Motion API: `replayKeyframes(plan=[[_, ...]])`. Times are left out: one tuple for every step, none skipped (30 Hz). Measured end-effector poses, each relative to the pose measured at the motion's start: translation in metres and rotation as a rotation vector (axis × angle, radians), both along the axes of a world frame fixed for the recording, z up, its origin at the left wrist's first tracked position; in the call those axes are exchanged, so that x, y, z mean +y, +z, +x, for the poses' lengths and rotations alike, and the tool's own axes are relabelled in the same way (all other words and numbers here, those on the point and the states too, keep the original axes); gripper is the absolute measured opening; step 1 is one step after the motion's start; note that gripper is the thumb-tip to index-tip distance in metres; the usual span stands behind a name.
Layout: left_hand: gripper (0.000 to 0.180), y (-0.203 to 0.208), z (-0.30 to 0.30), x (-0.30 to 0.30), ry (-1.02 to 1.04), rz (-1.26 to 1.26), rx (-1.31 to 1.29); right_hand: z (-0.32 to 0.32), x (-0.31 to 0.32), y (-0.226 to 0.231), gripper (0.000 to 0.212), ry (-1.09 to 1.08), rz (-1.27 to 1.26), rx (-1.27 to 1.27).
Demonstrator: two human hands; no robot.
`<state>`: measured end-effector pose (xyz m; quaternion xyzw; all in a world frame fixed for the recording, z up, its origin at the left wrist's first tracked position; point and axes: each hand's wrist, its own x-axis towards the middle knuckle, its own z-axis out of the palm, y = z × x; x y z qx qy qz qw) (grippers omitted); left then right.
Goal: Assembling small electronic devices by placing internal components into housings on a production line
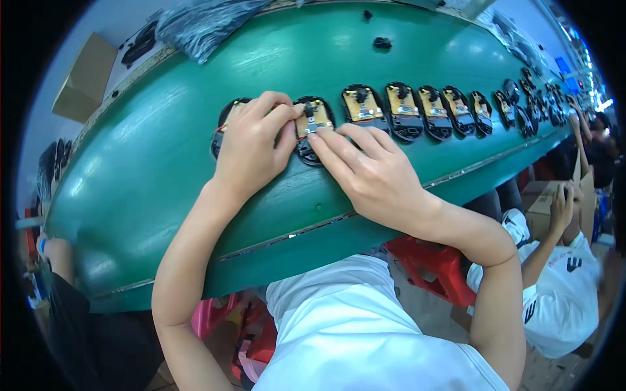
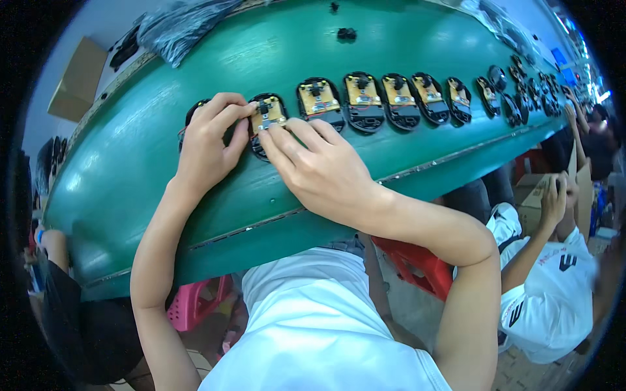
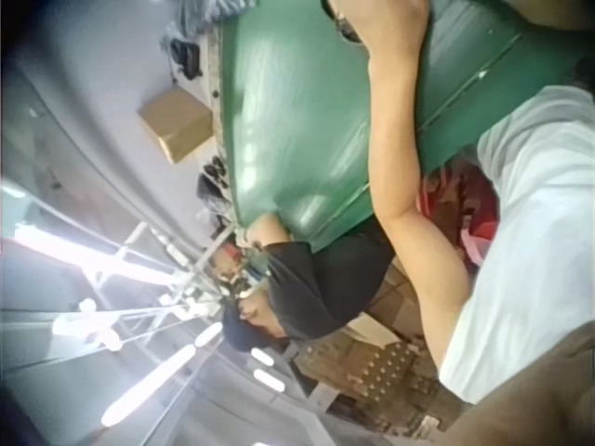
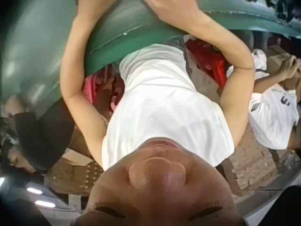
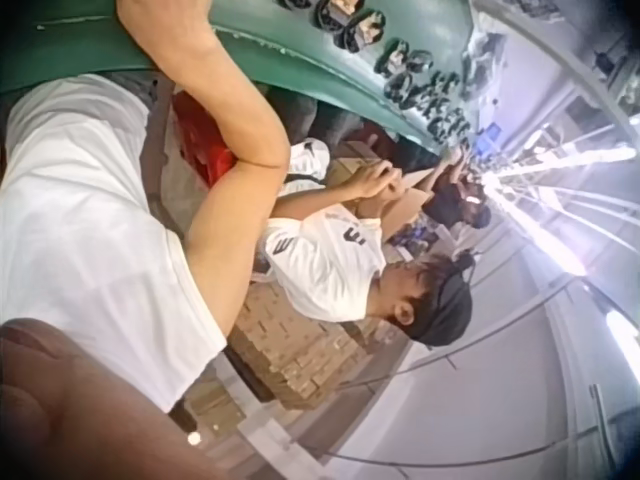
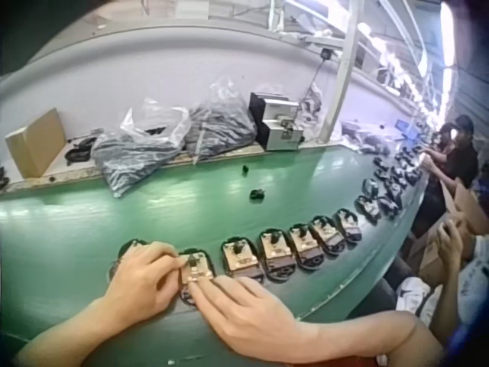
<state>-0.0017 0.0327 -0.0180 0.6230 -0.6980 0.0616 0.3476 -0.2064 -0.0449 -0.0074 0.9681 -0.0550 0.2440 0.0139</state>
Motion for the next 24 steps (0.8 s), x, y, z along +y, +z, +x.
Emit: replayKeyframes(plan=[[0.014,0.002,0.001,0.001,0.005,0.031,0.002,-0.001,0.000,0.001,0.040,-0.007,-0.003,0.014],[0.014,0.003,0.001,0.002,-0.013,0.028,-0.001,0.000,-0.003,0.002,0.040,-0.026,-0.006,0.010],[0.014,0.004,0.000,0.001,0.002,0.043,0.007,0.001,-0.010,0.003,0.039,-0.006,0.090,0.022],[0.015,0.006,-0.001,0.001,0.018,0.058,0.015,0.000,-0.014,0.004,0.038,0.014,0.186,0.033],[0.019,0.009,-0.002,0.002,0.027,0.164,0.055,-0.005,-0.017,0.006,0.038,-0.001,0.179,0.030],[0.019,0.010,0.000,0.002,0.026,0.158,0.052,-0.006,-0.018,0.010,0.036,0.006,0.254,-0.038],[0.020,0.011,0.001,0.000,0.025,0.183,0.037,-0.009,-0.020,0.013,0.035,0.016,0.329,-0.105],[0.021,0.012,0.003,-0.001,0.026,0.208,0.023,-0.011,-0.023,0.017,0.034,0.027,0.405,-0.172],[0.021,0.014,0.002,-0.002,0.041,0.210,0.023,-0.016,-0.031,0.020,0.032,-0.029,0.451,-0.229],[0.022,0.020,-0.004,-0.007,0.023,0.139,-0.004,-0.025,-0.040,0.025,0.030,-0.087,0.439,-0.211],[0.023,0.023,-0.009,-0.013,0.006,0.070,-0.030,-0.030,-0.051,0.025,0.029,-0.059,0.421,-0.160],[0.023,0.023,-0.015,-0.021,-0.001,0.067,-0.027,-0.036,-0.065,0.024,0.028,-0.044,0.400,-0.111],[0.025,0.024,-0.018,-0.028,-0.098,0.049,-0.037,-0.037,-0.078,0.023,0.026,0.046,0.225,-0.042],[0.026,0.025,-0.022,-0.035,-0.196,0.031,-0.046,-0.036,-0.085,0.022,0.026,0.048,0.222,-0.042],[0.030,0.020,-0.024,-0.041,-0.238,0.080,-0.033,-0.034,-0.091,0.023,0.025,0.093,0.143,0.020],[0.030,0.015,-0.028,-0.044,-0.236,0.076,-0.031,-0.032,-0.095,0.023,0.024,0.139,0.064,0.082],[0.032,0.012,-0.031,-0.048,-0.278,0.105,-0.037,-0.029,-0.099,0.023,0.022,0.178,0.024,0.098],[0.033,0.011,-0.033,-0.050,-0.320,0.138,-0.047,-0.028,-0.103,0.023,0.022,0.180,0.024,0.097],[0.036,0.011,-0.033,-0.050,-0.294,0.179,-0.082,-0.027,-0.106,0.022,0.021,0.205,-0.006,0.095],[0.036,0.011,-0.033,-0.051,-0.291,0.179,-0.084,-0.026,-0.110,0.022,0.020,0.230,-0.036,0.093],[0.037,0.009,-0.031,-0.049,-0.288,0.175,-0.078,-0.024,-0.109,0.021,0.020,0.236,-0.030,0.095],[0.038,0.007,-0.030,-0.048,-0.284,0.172,-0.072,-0.022,-0.110,0.021,0.020,0.276,-0.040,0.112],[0.038,0.005,-0.029,-0.048,-0.275,0.178,-0.070,-0.020,-0.111,0.022,0.020,0.318,-0.049,0.126],[0.039,0.004,-0.028,-0.047,-0.273,0.151,-0.060,-0.019,-0.111,0.023,0.020,0.332,-0.044,0.125]])
